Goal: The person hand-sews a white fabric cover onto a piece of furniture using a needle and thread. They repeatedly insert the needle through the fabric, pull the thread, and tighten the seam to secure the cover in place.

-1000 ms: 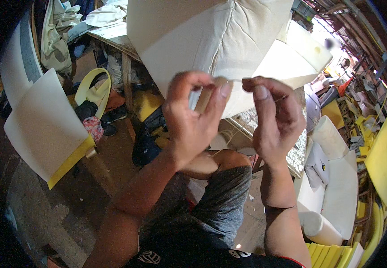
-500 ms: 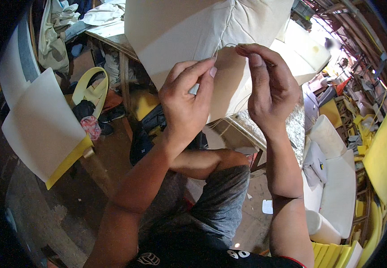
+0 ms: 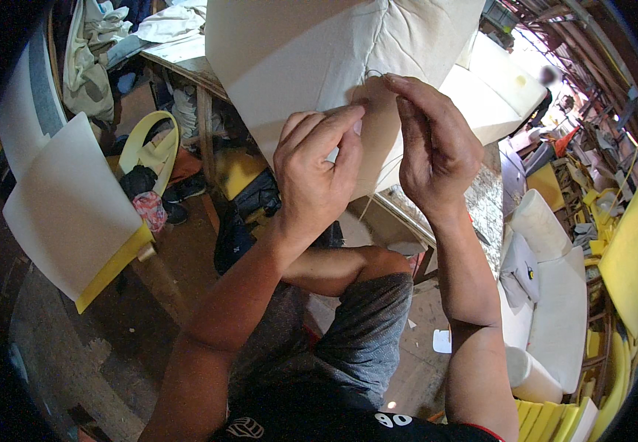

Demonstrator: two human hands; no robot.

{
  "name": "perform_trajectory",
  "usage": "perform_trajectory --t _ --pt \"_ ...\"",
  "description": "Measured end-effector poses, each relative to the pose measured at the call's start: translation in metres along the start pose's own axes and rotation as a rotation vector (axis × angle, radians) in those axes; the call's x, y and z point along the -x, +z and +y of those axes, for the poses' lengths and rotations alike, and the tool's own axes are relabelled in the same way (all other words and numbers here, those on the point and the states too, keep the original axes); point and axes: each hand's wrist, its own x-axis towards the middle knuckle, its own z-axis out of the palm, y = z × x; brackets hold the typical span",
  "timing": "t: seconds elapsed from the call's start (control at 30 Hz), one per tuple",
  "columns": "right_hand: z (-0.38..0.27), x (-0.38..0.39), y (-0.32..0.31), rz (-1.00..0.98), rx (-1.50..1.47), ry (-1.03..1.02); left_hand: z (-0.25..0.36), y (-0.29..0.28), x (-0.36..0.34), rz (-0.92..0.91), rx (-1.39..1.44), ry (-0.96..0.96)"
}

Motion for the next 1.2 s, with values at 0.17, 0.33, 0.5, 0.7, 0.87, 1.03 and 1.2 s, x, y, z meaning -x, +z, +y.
perform_trajectory --t 0.17,0.33,0.5,0.7,0.87,1.03,1.2 --pt "0.002 -0.001 0.001 -0.017 0.011 -0.066 -0.001 0.0 0.0 0.03 0.021 -0.005" --pt "0.002 -0.003 -0.001 -0.046 0.056 -0.109 -0.002 -0.001 0.002 0.017 0.01 -0.031" --pt "-0.003 -0.006 -0.002 -0.079 0.105 -0.072 -0.002 -0.002 0.005 0.013 0.032 -0.075" --pt "0.007 -0.011 0.0 -0.018 0.053 0.073 0.001 -0.003 0.003 0.036 0.022 -0.04" --pt "0.001 -0.02 -0.002 -0.034 0.009 0.158 -0.003 -0.005 0.002 -0.004 -0.003 0.053" --pt "0.006 -0.028 -0.008 -0.122 -0.079 0.213 0.001 -0.008 0.001 -0.043 -0.039 0.029" --pt "0.008 -0.034 -0.007 -0.142 -0.257 0.33 -0.002 -0.005 0.004 -0.02 -0.042 0.027"
